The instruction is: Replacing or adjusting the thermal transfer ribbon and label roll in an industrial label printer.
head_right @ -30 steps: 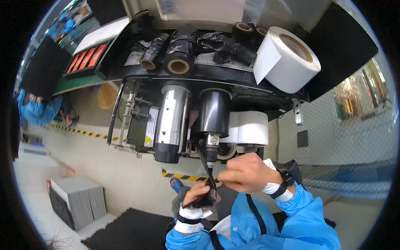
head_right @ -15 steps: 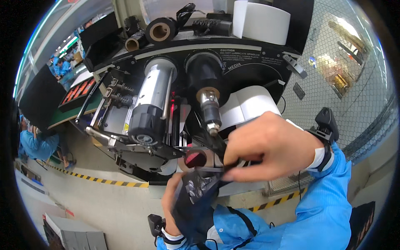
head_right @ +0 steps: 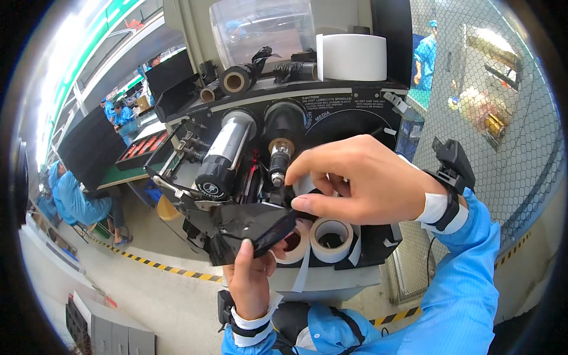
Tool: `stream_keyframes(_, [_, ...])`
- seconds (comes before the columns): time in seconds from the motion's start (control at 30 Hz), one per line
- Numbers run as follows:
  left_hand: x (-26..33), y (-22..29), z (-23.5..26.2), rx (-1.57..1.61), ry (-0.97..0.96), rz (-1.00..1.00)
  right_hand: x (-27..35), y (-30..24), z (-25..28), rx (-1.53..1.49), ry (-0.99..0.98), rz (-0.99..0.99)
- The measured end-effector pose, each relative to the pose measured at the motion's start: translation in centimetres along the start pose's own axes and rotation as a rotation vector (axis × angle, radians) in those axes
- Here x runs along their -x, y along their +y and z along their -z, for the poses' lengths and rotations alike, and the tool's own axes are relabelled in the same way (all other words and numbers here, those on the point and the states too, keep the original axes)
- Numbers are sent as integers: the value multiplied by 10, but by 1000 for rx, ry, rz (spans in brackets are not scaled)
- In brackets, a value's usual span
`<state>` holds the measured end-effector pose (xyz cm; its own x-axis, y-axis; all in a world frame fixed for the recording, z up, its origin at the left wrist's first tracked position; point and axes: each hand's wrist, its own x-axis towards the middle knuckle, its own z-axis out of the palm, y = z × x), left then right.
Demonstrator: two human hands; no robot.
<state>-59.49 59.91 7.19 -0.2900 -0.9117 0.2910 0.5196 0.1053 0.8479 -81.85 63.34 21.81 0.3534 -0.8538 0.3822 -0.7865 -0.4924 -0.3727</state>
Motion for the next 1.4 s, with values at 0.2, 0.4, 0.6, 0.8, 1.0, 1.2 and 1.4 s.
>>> stream_keyframes(0.2, [3,-22,7,307,273,-143,6,30,-10,363,79,540])
stream_keyframes(0.4, [5,-10,3,532,188,-167,-13,27,-27,581,85,725])
stream_keyframes(0.6, [-1,-3,6,491,160,-106,-16,20,-39,721,-3,567])
stream_keyframes(0.8, [-9,4,1,403,94,-35,-11,23,-29,772,-161,419])
stream_keyframes(1.0, [-25,-1,2,122,-34,184,2,11,-12,720,-56,473])
stream_keyframes(1.2, [-46,-3,5,106,-20,228,-5,16,-36,382,224,867])
stream_keyframes(1.4, [-57,4,8,281,-207,312,-8,16,-50,464,94,653])
